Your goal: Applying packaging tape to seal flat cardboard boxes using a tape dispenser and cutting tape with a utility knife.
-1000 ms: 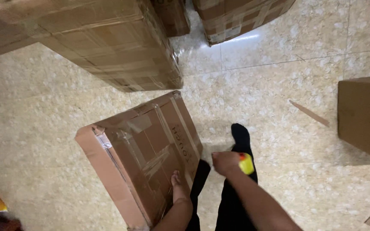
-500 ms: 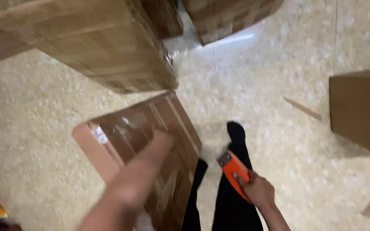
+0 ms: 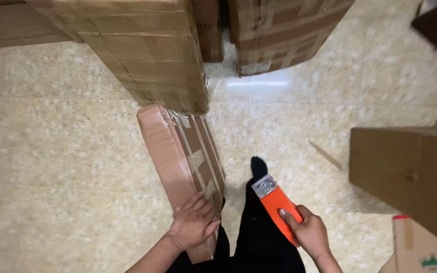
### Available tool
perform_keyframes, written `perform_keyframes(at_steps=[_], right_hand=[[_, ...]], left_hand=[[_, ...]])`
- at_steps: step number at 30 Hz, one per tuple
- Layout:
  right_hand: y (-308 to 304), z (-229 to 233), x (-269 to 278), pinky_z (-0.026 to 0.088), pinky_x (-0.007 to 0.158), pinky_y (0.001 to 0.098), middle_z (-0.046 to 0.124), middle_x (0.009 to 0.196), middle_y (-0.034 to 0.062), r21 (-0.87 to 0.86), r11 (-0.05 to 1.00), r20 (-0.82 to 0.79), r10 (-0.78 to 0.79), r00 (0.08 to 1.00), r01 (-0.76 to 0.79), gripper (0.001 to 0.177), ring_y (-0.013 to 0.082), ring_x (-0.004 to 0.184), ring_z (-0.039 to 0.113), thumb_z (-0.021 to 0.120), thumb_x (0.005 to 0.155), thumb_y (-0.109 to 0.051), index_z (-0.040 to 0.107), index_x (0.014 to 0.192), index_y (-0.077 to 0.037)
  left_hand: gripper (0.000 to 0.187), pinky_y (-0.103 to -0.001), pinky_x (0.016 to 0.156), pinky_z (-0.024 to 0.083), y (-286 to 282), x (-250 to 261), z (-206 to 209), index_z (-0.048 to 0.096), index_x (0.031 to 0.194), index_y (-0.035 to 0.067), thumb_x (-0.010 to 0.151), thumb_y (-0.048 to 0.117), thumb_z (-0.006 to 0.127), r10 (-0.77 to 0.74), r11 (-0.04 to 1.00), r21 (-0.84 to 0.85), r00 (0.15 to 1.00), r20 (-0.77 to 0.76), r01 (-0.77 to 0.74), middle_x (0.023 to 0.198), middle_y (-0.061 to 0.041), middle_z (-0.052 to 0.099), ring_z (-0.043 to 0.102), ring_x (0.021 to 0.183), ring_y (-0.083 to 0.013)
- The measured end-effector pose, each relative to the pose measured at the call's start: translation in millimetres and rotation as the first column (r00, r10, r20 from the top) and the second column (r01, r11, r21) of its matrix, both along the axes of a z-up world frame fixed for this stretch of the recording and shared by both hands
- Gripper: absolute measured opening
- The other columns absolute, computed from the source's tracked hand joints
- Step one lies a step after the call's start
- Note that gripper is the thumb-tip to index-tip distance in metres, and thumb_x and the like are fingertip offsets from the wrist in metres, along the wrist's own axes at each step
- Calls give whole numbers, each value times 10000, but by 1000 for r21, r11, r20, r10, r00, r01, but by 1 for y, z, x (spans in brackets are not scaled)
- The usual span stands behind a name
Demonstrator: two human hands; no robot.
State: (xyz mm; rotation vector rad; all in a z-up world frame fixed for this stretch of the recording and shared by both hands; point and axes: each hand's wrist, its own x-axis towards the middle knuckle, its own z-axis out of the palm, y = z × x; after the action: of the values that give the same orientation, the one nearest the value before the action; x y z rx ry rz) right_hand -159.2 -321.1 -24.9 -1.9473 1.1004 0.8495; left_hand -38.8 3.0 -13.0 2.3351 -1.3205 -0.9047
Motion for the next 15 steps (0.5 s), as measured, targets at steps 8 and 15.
perform_keyframes(at_steps=[8,15], right_hand=[[-14,14,-51,527,608,290,728,693,41,337,941,316,-82,945,-31,367,84,656,616,797,803,-346,781,914,3],[5,33,-68,562,749,323,805,783,88,439,866,371,68,926,-239,340,155,787,740,803,776,-285,786,954,3]], left_hand=[[208,-469,1156,349,6,8,-3,734,815,78,865,276,697,304,922,-274,950,72,-275,879,-88,658,616,997,-284],[160,-427,1062,457,10,-6,17,714,987,60,941,212,697,616,520,-605,755,-224,-603,1036,-82,673,624,1068,-273]])
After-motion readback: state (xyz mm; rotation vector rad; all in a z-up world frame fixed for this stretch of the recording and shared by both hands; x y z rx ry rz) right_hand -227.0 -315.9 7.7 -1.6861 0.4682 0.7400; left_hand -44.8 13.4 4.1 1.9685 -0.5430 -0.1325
